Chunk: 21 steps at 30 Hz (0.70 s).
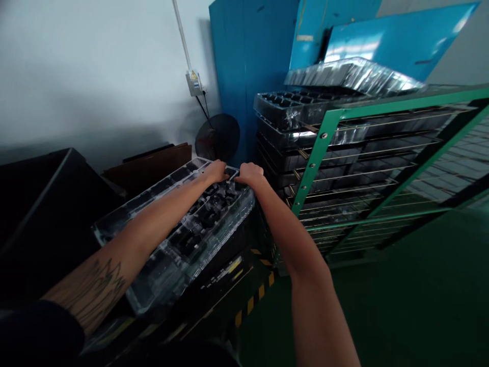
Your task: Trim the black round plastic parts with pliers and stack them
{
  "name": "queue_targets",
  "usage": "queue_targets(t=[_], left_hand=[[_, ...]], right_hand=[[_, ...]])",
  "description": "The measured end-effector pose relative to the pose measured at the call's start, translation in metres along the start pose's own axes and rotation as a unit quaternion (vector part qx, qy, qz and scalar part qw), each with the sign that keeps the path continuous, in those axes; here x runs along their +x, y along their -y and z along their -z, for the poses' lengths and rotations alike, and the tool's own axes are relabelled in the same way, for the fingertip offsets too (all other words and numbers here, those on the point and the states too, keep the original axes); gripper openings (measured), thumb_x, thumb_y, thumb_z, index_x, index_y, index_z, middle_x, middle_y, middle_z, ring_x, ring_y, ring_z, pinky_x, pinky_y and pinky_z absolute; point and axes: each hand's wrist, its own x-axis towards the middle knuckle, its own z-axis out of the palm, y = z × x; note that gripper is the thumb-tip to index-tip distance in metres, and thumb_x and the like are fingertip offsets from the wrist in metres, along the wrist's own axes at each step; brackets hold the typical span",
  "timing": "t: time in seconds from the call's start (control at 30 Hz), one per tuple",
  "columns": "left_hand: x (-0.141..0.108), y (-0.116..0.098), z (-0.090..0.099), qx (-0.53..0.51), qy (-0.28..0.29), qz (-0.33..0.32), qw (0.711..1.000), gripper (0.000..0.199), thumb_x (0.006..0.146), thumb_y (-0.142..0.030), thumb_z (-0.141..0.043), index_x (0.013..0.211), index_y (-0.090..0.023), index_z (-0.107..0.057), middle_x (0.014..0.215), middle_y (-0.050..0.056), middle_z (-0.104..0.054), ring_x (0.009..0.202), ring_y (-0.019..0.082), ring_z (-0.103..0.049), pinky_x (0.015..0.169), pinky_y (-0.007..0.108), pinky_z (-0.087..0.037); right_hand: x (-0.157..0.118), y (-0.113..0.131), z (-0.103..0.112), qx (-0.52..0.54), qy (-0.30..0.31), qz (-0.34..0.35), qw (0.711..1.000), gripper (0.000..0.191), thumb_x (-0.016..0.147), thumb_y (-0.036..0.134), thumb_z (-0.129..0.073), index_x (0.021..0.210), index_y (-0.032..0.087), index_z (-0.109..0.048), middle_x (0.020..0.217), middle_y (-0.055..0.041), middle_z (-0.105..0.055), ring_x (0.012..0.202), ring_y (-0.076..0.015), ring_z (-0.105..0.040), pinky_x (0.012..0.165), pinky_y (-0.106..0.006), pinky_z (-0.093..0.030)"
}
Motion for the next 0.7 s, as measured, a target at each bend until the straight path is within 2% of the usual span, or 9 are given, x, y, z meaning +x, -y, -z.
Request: queue_targets(t=[0.1, 0.2, 0.3, 0.4, 0.53, 0.63, 0.7], left_hand=[[-0.003, -0.003, 0.003, 0.017, 0.023, -0.015, 0.999, 0.043, 0.095, -0.037, -0.064, 0.125, -0.007, -0.066, 0.135, 0.022, -0.061, 0.123, 0.031, -0.063, 0.102, 0.039, -0.053], [-0.008, -0.002, 0.014, 0.038, 0.035, -0.029, 0.998, 0.045, 0.094, -0.037, -0.065, 0.128, -0.007, -0.067, 0.138, 0.022, -0.059, 0.125, 0.032, -0.062, 0.104, 0.036, -0.051], [-0.011, 0.005, 0.035, 0.061, 0.042, -0.047, 0.996, 0.042, 0.09, -0.035, -0.07, 0.125, -0.011, -0.07, 0.139, 0.02, -0.06, 0.125, 0.033, -0.063, 0.103, 0.036, -0.052], [-0.014, 0.02, 0.062, 0.073, 0.041, -0.063, 0.995, 0.039, 0.087, -0.034, -0.072, 0.121, -0.016, -0.073, 0.135, 0.014, -0.064, 0.125, 0.031, -0.062, 0.104, 0.033, -0.049], [-0.035, 0.058, 0.112, 0.129, 0.052, -0.107, 0.985, 0.047, 0.084, -0.038, -0.072, 0.126, -0.017, -0.07, 0.123, 0.009, -0.07, 0.123, 0.031, -0.063, 0.107, 0.035, -0.046], [-0.08, 0.096, 0.166, 0.178, 0.087, -0.124, 0.972, 0.049, 0.087, -0.043, -0.067, 0.129, -0.017, -0.069, 0.116, 0.007, -0.072, 0.116, 0.028, -0.065, 0.107, 0.037, -0.045], [-0.119, 0.122, 0.206, 0.199, 0.104, -0.093, 0.97, 0.05, 0.089, -0.044, -0.064, 0.131, -0.017, -0.067, 0.119, 0.007, -0.072, 0.111, 0.025, -0.065, 0.105, 0.037, -0.046]], right_hand=[[-0.001, 0.003, 0.004, -0.01, -0.002, -0.001, 1.0, 0.069, 0.083, 0.063, -0.073, 0.129, 0.011, -0.07, 0.117, -0.0239, -0.072, 0.112, -0.0311, -0.071, 0.089, -0.033, -0.055], [-0.004, 0.014, 0.005, -0.02, -0.005, 0.002, 1.0, 0.066, 0.089, 0.064, -0.067, 0.127, 0.01, -0.071, 0.119, -0.0256, -0.071, 0.115, -0.0331, -0.07, 0.09, -0.036, -0.056], [-0.008, 0.024, 0.003, -0.032, 0.01, 0.001, 0.999, 0.061, 0.095, 0.06, -0.059, 0.122, 0.008, -0.074, 0.119, -0.026, -0.072, 0.112, -0.0342, -0.071, 0.087, -0.039, -0.057], [-0.009, 0.027, 0.005, -0.049, 0.029, -0.008, 0.998, 0.062, 0.1, 0.059, -0.051, 0.118, 0.006, -0.075, 0.119, -0.0262, -0.072, 0.109, -0.0342, -0.072, 0.086, -0.04, -0.057], [-0.015, 0.034, 0.024, -0.079, 0.041, 0.0, 0.996, 0.063, 0.102, 0.058, -0.046, 0.123, 0.005, -0.073, 0.12, -0.0277, -0.071, 0.114, -0.0364, -0.07, 0.089, -0.042, -0.056], [-0.017, 0.044, 0.05, -0.105, 0.035, 0.015, 0.994, 0.055, 0.104, 0.052, -0.047, 0.129, 0.008, -0.07, 0.118, -0.0274, -0.071, 0.12, -0.0359, -0.067, 0.091, -0.042, -0.054], [-0.001, 0.046, 0.065, -0.105, 0.014, 0.032, 0.994, 0.051, 0.102, 0.048, -0.053, 0.124, 0.005, -0.07, 0.117, -0.0311, -0.069, 0.119, -0.0388, -0.067, 0.088, -0.045, -0.053]])
